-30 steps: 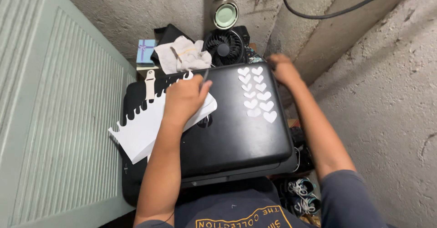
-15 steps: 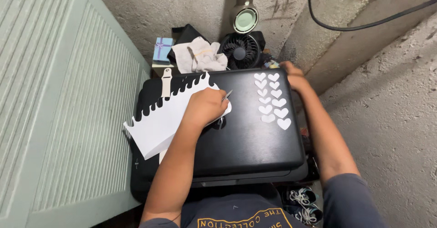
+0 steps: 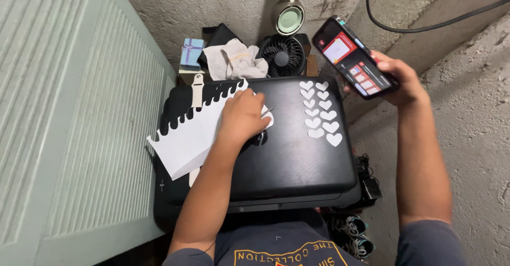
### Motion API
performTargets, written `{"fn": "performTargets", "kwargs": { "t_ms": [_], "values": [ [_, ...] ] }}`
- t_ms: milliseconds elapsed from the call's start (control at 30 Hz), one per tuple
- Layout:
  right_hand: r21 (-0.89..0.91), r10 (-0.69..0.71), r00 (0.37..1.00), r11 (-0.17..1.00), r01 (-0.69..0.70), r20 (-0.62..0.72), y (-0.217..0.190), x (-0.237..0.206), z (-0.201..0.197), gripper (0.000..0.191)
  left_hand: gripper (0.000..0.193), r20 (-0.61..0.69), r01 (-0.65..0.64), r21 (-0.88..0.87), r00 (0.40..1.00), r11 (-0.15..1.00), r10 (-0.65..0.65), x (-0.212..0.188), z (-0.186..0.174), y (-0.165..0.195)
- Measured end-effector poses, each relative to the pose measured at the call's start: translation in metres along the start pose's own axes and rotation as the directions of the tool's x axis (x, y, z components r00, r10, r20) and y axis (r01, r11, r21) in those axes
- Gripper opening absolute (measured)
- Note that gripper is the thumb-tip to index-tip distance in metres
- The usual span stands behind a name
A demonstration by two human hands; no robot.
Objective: The person sits on the floor with a laptop on their lap and cuts decorative scalloped edges and heart shapes from a sheet of white paper using scissors. They rotate and reposition the paper while cutting, then lay the cut paper flat on the laptop lid.
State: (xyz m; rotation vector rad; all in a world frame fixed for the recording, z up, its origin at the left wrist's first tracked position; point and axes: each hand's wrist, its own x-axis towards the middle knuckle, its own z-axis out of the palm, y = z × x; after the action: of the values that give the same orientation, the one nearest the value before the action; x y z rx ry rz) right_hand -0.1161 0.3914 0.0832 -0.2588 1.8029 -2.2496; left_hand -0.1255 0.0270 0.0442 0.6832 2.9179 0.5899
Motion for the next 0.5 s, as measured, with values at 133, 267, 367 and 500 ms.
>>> {"fn": "performTargets", "kwargs": {
  "t_ms": [133, 267, 367, 500],
  "values": [
    [0.223, 0.016, 0.974, 0.972, -0.068, 0.226, -0.001, -0.009, 0.029, 0.087, 0.071, -0.293, -0.297, -0.471, 0.941, 0.831, 0.171, 0.000, -0.004, 0.007],
    [0.468, 0.008, 0.929, 0.862, -0.194, 0.370, 0.032, -0.006, 0.070, 0.085, 0.079, -0.419, -0.457, -0.826, 0.889, 0.329, 0.183, -0.006, 0.002, 0.023],
    [0.521, 0.017, 0.931, 0.825, -0.219, 0.365, 0.050, 0.000, 0.094, 0.085, 0.077, -0.376, -0.378, -0.925, 0.908, -0.030, 0.186, -0.012, 0.003, 0.025],
    [0.512, 0.005, 0.939, 0.837, -0.192, 0.344, 0.054, 0.004, 0.109, 0.088, 0.077, -0.360, -0.312, -0.924, 0.906, -0.221, 0.223, -0.014, 0.002, 0.022]
  ]
}}
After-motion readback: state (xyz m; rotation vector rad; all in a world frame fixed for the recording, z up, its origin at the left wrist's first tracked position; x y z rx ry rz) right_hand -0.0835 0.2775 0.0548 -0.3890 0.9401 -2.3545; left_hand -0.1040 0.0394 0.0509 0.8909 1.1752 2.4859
